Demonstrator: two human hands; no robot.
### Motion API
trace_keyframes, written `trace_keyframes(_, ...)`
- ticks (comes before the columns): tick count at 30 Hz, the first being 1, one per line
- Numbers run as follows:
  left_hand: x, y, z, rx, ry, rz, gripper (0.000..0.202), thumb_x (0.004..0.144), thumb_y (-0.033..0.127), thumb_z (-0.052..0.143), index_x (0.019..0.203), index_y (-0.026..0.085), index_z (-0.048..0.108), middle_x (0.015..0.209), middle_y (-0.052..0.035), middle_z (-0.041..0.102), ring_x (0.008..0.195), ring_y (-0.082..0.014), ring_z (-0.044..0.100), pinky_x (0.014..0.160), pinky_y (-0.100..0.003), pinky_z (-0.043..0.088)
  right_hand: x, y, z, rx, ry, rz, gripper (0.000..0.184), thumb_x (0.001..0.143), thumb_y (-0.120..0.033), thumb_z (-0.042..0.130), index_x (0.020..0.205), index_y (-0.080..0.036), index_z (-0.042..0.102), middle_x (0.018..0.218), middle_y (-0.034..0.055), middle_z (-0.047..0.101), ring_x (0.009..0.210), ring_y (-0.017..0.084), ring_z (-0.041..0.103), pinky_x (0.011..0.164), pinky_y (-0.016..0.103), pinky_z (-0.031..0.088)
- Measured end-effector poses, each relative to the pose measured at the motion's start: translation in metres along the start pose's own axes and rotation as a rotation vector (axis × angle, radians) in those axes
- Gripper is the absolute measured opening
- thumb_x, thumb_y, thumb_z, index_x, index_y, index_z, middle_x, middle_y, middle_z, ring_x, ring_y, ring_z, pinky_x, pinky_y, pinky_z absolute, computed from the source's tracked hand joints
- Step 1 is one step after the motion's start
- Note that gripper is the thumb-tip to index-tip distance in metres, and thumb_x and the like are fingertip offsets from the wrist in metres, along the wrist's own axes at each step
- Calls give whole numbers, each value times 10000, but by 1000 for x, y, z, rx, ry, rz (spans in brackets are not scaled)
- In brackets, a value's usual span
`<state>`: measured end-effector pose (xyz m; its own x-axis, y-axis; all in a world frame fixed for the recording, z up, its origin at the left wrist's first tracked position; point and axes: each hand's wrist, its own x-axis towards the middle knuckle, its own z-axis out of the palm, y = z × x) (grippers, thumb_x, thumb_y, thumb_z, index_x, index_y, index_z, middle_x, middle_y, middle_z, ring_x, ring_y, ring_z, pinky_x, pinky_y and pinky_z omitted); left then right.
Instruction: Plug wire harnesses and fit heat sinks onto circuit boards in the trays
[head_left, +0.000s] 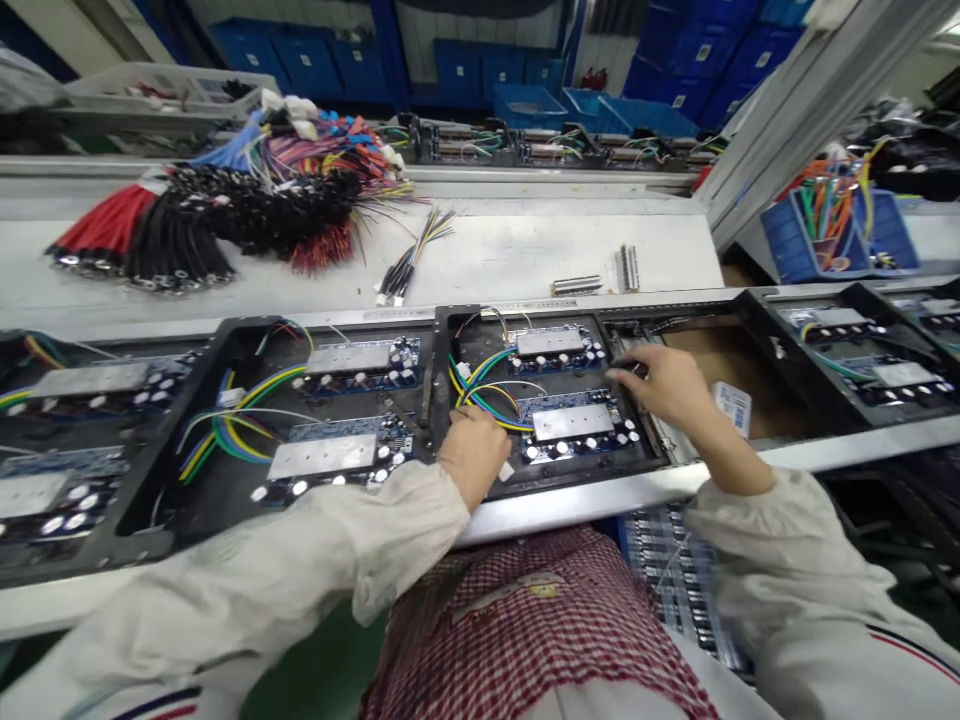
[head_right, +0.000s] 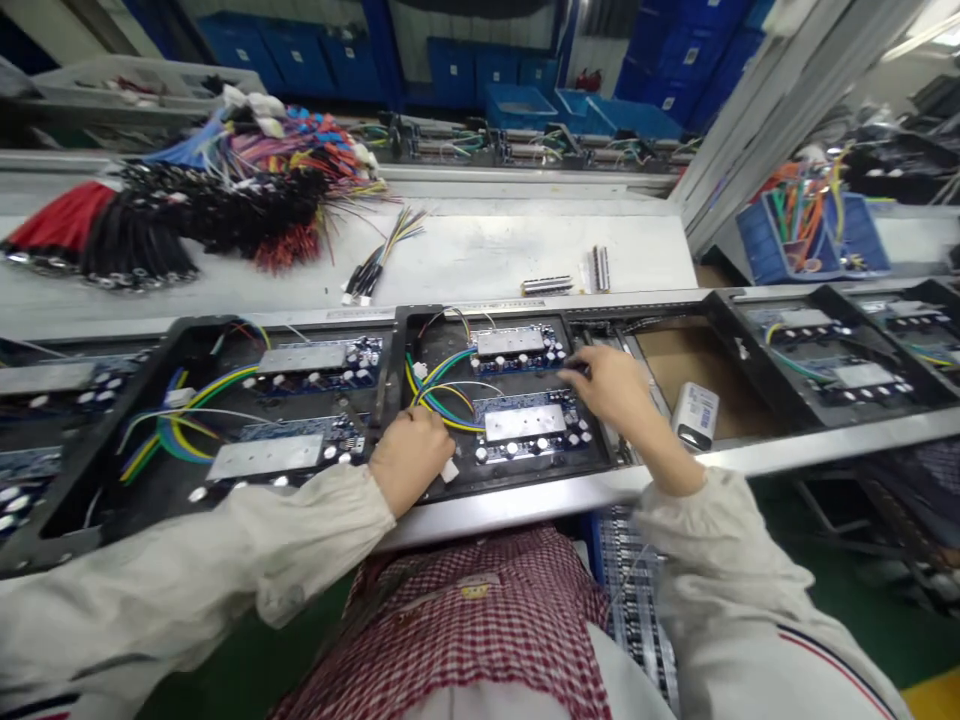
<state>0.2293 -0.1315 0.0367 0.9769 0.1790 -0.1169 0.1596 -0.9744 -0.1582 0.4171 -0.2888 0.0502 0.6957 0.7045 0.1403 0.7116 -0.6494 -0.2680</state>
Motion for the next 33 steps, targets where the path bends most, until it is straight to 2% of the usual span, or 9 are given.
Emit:
trace_keyframes(3,6,9,6,69,-32,-16,214,718,29,485,607,47,667,664,-231,632,747,-360,618,551,-416,465,3,37,-2,-123,-180,43,206,746,-363,677,881,-214,724,870,65,713,834,244,642,708,326,465)
trace_keyframes(7,10,-5,-3,-42,30,126,238,733,38,470,590,93,652,632,-177,622,697,-327,628,626,-469,476,9,48,11,-108,-293,15,173,764,-352,658,866,-232,730,872,61,715,846,238,639,679,306,448)
trace_keyframes(10,39,-25,-11,-181,217,212,297,793,59,420,954,121,661,1001,-176,658,956,-296,620,814,-457,477,18,44,8,-66,-360,-49,94,759,-285,668,780,-215,728,778,44,711,775,207,640,655,273,432)
trace_keyframes(13,83,-37,-5,-258,203,274,375,860,163,432,1212,82,533,1308,-184,515,1249,-261,457,1063,-428,328,33,33,-3,-41,-397,-97,85,745,-272,681,710,-202,716,714,41,698,721,194,632,629,259,419)
trace_keyframes(17,112,-35,11,-228,225,204,396,924,276,334,1158,58,568,1256,-180,560,1229,-247,483,1103,-416,273,67,2,4,-23,-372,-92,169,791,-310,629,721,-182,715,731,69,699,719,192,632,606,251,412)
trace_keyframes(23,106,-28,8,-233,272,183,408,913,267,313,1098,65,615,1177,-178,611,1164,-247,541,1056,-403,360,105,-22,29,-21,-257,31,237,814,-398,595,842,-191,707,882,74,703,830,182,632,665,233,429)
trace_keyframes(26,107,-28,3,-194,209,170,465,917,288,277,1158,44,592,1222,-181,580,1202,-246,511,1081,-403,335,85,32,0,-65,-141,184,357,802,-526,582,1025,-257,656,1040,32,668,932,158,603,744,211,432)
trace_keyframes(31,111,-36,2,-168,72,191,559,913,369,232,1251,32,523,1313,-159,510,1286,-238,418,1125,-405,265,-15,170,-65,-343,122,775,579,910,-457,405,1113,63,558,1126,356,532,1080,404,501,841,485,370)
trace_keyframes(33,113,-41,-2,-184,35,221,569,903,390,239,1252,41,522,1319,-150,508,1296,-235,405,1127,-410,258,-46,208,-70,-391,136,854,482,915,-362,407,1075,57,585,1076,333,575,1061,402,515,848,485,350)
